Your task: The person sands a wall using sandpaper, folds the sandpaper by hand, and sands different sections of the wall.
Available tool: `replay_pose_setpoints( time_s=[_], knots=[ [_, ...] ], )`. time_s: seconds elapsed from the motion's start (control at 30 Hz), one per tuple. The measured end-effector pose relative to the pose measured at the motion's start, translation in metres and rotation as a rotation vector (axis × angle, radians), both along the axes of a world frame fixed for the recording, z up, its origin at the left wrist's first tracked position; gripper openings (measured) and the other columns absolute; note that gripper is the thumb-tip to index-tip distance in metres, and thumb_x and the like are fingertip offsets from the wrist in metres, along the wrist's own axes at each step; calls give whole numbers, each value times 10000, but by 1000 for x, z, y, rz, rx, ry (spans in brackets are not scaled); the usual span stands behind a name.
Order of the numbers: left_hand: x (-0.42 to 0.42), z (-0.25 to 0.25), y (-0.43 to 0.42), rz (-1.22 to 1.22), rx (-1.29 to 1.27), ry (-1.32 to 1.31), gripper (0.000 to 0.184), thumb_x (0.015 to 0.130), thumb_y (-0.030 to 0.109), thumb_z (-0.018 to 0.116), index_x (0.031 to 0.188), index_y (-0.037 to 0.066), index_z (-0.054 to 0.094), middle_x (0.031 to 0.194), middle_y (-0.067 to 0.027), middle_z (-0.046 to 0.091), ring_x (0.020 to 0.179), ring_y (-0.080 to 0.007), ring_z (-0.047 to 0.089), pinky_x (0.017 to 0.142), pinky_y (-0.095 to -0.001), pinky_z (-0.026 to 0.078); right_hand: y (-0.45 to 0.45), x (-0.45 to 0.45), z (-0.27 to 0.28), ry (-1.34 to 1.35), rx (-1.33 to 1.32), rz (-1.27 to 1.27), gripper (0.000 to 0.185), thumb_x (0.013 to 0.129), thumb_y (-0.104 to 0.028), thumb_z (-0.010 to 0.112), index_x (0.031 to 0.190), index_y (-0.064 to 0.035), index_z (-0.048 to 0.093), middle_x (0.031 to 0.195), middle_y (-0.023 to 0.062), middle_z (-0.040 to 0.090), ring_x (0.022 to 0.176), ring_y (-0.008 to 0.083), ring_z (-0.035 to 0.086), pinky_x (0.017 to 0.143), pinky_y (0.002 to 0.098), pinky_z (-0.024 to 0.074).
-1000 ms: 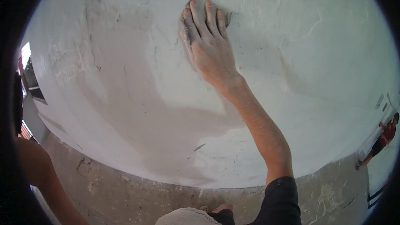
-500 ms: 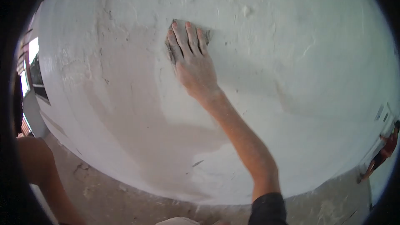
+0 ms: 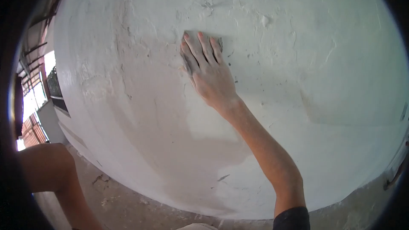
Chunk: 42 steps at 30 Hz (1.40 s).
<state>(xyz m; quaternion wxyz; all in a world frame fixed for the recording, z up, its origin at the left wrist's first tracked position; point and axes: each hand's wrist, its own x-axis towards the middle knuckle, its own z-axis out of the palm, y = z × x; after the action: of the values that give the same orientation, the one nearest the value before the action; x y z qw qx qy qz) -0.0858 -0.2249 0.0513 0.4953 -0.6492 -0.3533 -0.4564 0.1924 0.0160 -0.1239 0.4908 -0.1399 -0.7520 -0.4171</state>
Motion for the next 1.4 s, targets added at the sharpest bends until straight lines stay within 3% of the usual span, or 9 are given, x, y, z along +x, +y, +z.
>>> replay_pose_setpoints(
  time_s=[0.2,0.43,0.63,0.83,0.93,1.0,1.03,1.07,1.4],
  knots=[
    [-12,-22,-1,-2,108,-103,508,1036,474,399,1425,169,519,1457,-80,518,1414,-274,398,1185,-457,294,10,28,-67,-71,-33,-125,521,1007,-312,465,1457,-51,447,1587,122,323,1466,380,264,1209,521,222],
    [18,-17,57,-62,42,-78,507,1032,482,411,1424,179,522,1455,-75,520,1415,-275,396,1184,-456,296,3,8,7,69,28,-83,497,1038,-313,435,1453,-41,457,1559,119,372,1430,384,330,1175,546,248],
    [30,-1,81,-97,57,-47,506,1029,489,422,1423,188,524,1453,-70,522,1416,-275,395,1183,-456,297,6,32,-66,-3,-83,-125,511,1042,-320,422,1473,-45,433,1578,122,339,1455,364,291,1191,548,215],
    [43,-15,84,-84,58,-74,505,1026,496,432,1421,196,527,1452,-65,524,1417,-276,393,1181,-455,299,4,28,6,87,-25,-94,511,1038,-282,441,1481,-29,414,1583,135,324,1460,371,277,1199,551,197],
    [26,-9,104,-89,60,-77,505,1024,499,437,1421,201,528,1451,-63,525,1417,-276,393,1181,-455,299,-4,31,-5,110,-66,-127,537,1026,-295,464,1480,-14,408,1582,155,320,1464,390,263,1194,569,189],
    [-11,-39,158,286,128,-110,674,965,611,482,1540,304,311,1620,-129,234,1502,-370,161,1156,-672,163,2,31,-40,80,-73,-148,546,1021,-300,475,1478,-9,408,1586,162,307,1465,405,251,1190,581,186],
    [-1,-57,163,323,-48,-268,837,913,709,471,1582,298,181,1657,-136,59,1514,-398,45,1120,-747,55,5,32,-55,46,-97,-171,555,1016,-305,485,1476,-4,409,1590,169,294,1465,421,239,1187,594,182],
    [-8,-69,182,288,-139,-339,893,890,764,428,1591,291,141,1660,-134,6,1519,-384,-4,1121,-739,-17,4,33,-60,48,-93,-171,555,1016,-305,485,1476,-4,409,1590,169,294,1465,421,239,1187,594,182],
    [-5,-90,208,302,155,-355,716,951,683,391,1559,326,272,1655,-53,131,1527,-295,73,1203,-613,-17,-3,-18,8,-85,136,-26,498,988,-330,515,1398,-48,495,1554,133,352,1443,363,295,1197,528,231]
  ],
)
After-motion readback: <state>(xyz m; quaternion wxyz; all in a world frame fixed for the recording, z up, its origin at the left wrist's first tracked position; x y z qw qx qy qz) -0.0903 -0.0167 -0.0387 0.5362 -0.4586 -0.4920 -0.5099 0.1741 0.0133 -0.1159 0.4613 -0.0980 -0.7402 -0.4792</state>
